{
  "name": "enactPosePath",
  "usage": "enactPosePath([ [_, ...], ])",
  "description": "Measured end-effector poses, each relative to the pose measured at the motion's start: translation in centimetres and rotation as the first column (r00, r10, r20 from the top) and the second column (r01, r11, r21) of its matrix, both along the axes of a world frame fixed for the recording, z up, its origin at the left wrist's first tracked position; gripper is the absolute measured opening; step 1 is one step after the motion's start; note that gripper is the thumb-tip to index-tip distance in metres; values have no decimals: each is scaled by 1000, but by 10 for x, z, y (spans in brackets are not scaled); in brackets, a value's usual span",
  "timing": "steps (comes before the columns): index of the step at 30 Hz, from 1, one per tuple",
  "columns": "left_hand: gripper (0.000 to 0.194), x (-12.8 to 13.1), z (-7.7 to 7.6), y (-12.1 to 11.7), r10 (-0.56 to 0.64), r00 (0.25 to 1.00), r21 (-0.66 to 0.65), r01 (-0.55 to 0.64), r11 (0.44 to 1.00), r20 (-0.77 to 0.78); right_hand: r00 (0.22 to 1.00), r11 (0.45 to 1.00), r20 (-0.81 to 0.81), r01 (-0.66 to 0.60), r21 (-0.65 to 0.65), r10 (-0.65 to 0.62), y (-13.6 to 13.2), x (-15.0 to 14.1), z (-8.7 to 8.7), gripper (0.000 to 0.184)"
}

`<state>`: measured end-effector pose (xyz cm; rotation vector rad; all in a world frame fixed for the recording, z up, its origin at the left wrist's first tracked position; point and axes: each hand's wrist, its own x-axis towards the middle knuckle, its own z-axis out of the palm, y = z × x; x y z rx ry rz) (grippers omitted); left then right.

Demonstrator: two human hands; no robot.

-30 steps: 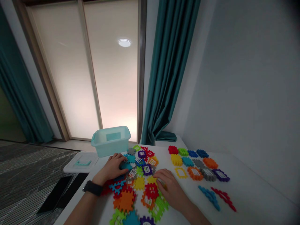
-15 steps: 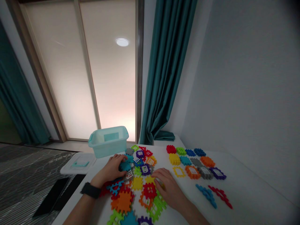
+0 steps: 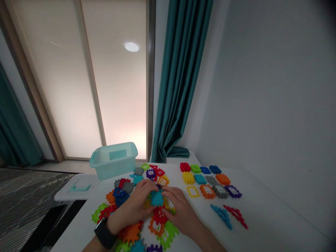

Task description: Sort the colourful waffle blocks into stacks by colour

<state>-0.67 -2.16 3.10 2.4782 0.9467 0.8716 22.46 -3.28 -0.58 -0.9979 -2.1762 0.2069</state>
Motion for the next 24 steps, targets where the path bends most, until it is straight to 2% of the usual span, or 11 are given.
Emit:
enactPosePath([
  [6, 46, 7, -4, -3, -28, 1000, 60, 29, 998, -4, 999, 998, 24, -39, 56, 38, 4, 1, -4, 39],
  [10, 42, 3, -5, 0, 19, 999, 160, -11, 987, -48, 999, 998, -44, -11, 58, 14, 4, 1, -2, 38],
  [15, 25, -4, -10, 8, 116, 986, 401, -57, 914, -123, 989, 1000, -144, 29, 1, -28, 0, -1, 2, 35],
  [19, 18, -7, -16, 12, 115, 987, 545, -35, 838, -112, 978, 995, -198, 56, -80, -71, -4, -3, 3, 31],
  [21, 19, -6, -18, 12, 112, 992, 560, -63, 826, -53, 974, 995, -216, 51, -82, -68, -4, -3, 3, 28],
  [24, 15, -2, -21, 11, 144, 988, 435, -155, 887, 57, 973, 999, -230, 26, -25, -31, -2, -3, 2, 20],
])
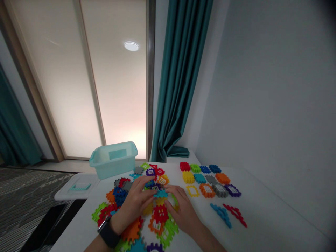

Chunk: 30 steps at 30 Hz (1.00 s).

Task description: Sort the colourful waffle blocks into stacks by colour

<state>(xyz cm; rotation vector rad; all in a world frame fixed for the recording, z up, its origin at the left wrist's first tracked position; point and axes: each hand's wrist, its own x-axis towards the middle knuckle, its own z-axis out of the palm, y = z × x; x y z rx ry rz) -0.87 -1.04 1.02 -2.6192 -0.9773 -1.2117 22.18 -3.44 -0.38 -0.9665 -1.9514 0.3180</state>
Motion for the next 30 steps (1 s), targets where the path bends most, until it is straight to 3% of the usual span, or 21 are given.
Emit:
enactPosePath([
  [3, 7, 7, -2, -2, 7, 996, -207, 12, 978, 93, 999, 1000, -54, 1, 31, 1, 3, 0, -1, 13],
  [6, 14, 12, -4, -4, 4, 988, -306, 43, 951, 153, 985, 996, -165, 46, -75, -58, 5, -2, -2, 17],
  [10, 55, 12, -7, -5, 2, 995, -251, 24, 968, 99, 944, 957, -310, 20, -288, -112, 9, -4, -5, 27],
  [16, 56, 8, -7, -4, 39, 998, -130, -44, 991, -43, 883, 912, -464, -126, -391, -77, 10, -8, -11, 34],
  [20, 52, 7, -4, -4, 56, 996, -97, -62, 993, -66, 915, 931, -395, -67, -360, -87, 8, -8, -7, 31],
  [24, 51, 4, -1, -4, 74, 995, -101, -79, 992, -60, 983, 986, -183, -10, -164, -21, 4, 0, 3, 26],
  [27, 51, 3, 1, -3, 87, 995, -105, -90, 990, -40, 999, 998, -13, -45, -33, 45, 1, 6, 7, 34],
  [30, 50, 3, 1, -3, 85, 996, -103, -88, 991, -33, 994, 999, 94, -51, 10, 50, 1, 8, 6, 41],
])
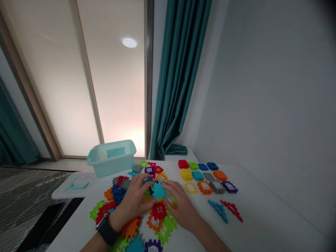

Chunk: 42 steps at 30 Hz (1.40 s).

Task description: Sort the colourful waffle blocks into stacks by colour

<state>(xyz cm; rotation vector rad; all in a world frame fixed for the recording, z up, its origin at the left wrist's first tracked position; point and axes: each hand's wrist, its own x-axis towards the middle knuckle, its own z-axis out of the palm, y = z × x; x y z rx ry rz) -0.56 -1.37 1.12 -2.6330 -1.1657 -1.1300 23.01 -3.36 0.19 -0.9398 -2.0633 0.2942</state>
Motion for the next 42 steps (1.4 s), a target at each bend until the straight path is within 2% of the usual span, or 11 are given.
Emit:
enactPosePath([
  [4, 51, 3, -2, -1, -9, 1000, 23, 9, 1000, 0, 999, 999, 52, -14, 41, 12, 2, 1, -3, 42],
  [11, 50, 5, -3, -2, -11, 1000, 31, 11, 999, 14, 996, 999, 82, -37, 38, 34, 5, 4, -2, 37],
  [15, 48, 5, -4, -3, -21, 1000, 34, 21, 999, 8, 994, 997, 94, -52, 50, 47, 5, 5, -1, 41],
  [21, 50, 5, -6, 1, 20, 999, 25, -20, 999, 34, 998, 994, 68, -7, 106, -1, 5, 2, -3, 46],
  [29, 20, 5, -7, 0, 5, 1000, 53, -6, 999, 17, 996, 990, 2, 84, 116, -85, 1, -4, -8, 43],
  [38, 12, -4, -8, 13, 53, 998, 144, -55, 988, 15, 997, 988, 31, 67, 137, -72, -1, -9, -11, 28],
  [42, 12, -9, -6, 14, 31, 999, 186, -26, 982, -24, 997, 988, 35, 61, 143, -66, 0, -8, -10, 26],
])
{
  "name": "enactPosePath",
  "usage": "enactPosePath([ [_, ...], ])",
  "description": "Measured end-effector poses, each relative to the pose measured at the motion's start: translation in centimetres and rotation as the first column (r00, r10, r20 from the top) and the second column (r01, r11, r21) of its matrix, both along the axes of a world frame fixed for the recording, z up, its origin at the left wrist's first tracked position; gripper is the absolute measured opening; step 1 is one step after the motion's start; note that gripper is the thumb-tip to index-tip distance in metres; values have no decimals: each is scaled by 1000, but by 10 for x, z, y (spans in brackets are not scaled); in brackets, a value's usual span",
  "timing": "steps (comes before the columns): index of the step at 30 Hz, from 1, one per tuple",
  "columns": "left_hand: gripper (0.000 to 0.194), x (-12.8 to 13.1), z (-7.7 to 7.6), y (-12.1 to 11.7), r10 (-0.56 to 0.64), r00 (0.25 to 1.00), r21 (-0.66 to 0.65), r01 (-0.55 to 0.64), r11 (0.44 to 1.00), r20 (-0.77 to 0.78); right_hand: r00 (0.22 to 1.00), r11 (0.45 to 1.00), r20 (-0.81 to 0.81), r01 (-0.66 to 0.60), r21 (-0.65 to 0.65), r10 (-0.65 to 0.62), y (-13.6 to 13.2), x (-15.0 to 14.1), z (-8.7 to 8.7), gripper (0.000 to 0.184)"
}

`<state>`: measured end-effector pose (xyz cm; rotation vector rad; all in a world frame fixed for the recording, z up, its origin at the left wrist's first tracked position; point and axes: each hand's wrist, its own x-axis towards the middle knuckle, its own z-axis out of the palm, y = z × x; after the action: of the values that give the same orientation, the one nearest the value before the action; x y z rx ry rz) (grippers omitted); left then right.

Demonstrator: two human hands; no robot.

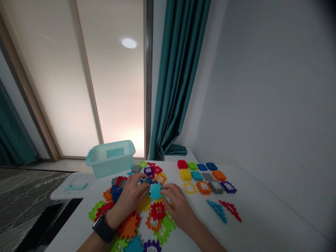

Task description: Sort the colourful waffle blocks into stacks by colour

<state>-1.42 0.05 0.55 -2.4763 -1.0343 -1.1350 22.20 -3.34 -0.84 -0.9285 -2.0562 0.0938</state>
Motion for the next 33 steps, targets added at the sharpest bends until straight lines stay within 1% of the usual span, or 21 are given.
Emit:
enactPosePath([
  [5, 18, -1, 2, -1, -38, 999, 38, 39, 999, -7, 1000, 999, 13, -24, 35, 23, 1, 2, 1, 25],
  [7, 19, 0, 3, -2, -43, 999, 24, 43, 999, -4, 999, 999, 19, -32, 45, 31, 1, 2, 2, 26],
  [9, 19, 0, 5, -4, -43, 999, -15, 42, 999, -5, 999, 999, 22, -31, 42, 30, 1, 2, 3, 27],
  [13, 24, 0, 10, -10, -51, 999, -136, 49, 990, -14, 1000, 999, 15, -14, 41, 13, 0, 2, 5, 26],
  [14, 29, 1, 10, -12, -58, 998, -166, 54, 985, -17, 1000, 999, 11, -10, 46, 9, 0, 2, 5, 26],
  [17, 50, 1, 10, -14, -73, 997, -228, 69, 971, -12, 1000, 998, -2, -2, 60, 2, 0, 2, 4, 25],
  [19, 54, 2, 9, -14, -76, 997, -247, 74, 966, 3, 1000, 998, -2, -1, 62, 2, 1, 3, 4, 25],
  [23, 49, 4, 6, -14, -105, 992, -301, 120, 946, 66, 1000, 995, 26, -7, 101, 4, 4, 7, 4, 22],
  [25, 39, 6, 6, -15, -124, 985, -355, 159, 921, 120, 999, 992, 31, -23, 128, 20, 5, 10, 5, 21],
  [27, 24, 8, 7, -16, -140, 976, -417, 199, 887, 168, 999, 992, -11, -31, 122, 32, 6, 11, 6, 18],
  [28, 18, 10, 7, -16, -147, 972, -443, 215, 870, 184, 998, 995, -57, -25, 97, 31, 6, 10, 6, 17],
  [30, 8, 12, 6, -16, -153, 967, -477, 234, 847, 203, 984, 1000, -177, -11, 3, 12, 6, 7, 6, 15],
  [33, 1, 15, 4, -16, -146, 965, -492, 238, 838, 219, 940, 985, -340, -36, -169, -24, 8, 2, 5, 19],
])
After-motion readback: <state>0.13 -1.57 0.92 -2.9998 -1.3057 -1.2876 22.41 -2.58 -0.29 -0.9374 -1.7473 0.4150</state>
